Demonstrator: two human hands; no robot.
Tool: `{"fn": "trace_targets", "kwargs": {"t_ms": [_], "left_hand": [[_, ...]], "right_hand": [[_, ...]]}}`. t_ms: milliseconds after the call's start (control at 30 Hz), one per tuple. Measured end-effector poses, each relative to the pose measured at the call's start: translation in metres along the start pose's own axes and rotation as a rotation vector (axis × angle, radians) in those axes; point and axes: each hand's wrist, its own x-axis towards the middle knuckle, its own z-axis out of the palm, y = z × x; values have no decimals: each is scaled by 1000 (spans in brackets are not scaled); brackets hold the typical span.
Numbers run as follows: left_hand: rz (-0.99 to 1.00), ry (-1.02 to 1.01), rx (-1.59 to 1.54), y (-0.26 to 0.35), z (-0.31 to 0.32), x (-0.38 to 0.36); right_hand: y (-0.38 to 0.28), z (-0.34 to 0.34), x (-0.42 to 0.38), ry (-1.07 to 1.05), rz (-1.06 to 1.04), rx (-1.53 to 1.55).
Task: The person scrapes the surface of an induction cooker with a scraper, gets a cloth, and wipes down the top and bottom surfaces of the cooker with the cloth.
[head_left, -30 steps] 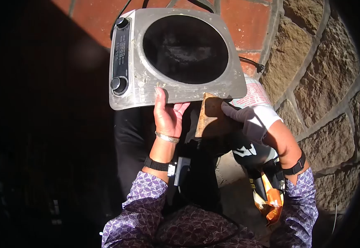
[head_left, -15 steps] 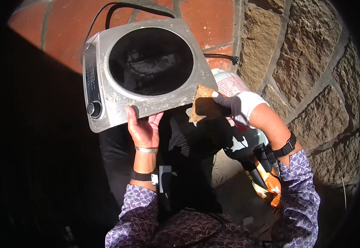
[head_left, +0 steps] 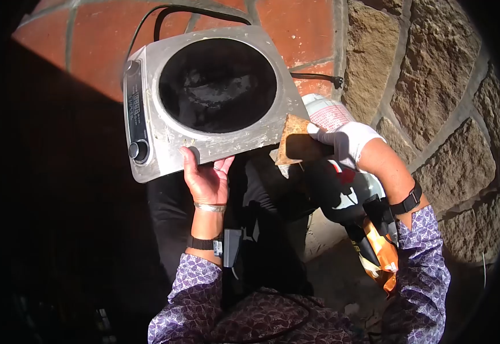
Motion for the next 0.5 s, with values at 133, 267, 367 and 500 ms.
{"fn": "trace_targets", "kwargs": {"t_ms": [133,267,367,500], "left_hand": [[13,-11,6,-2,0,0],[-10,-10,9,-3,-4,1],[9,-29,-27,-5,-3,0],[21,11,-14,-5,2,1]], "right_hand": [[14,49,19,205,-115,197],[-58,-18,-9,165,238,1000],[-28,-7,-2,109,201,763],[-14,22,19,-99,55,214]]}}
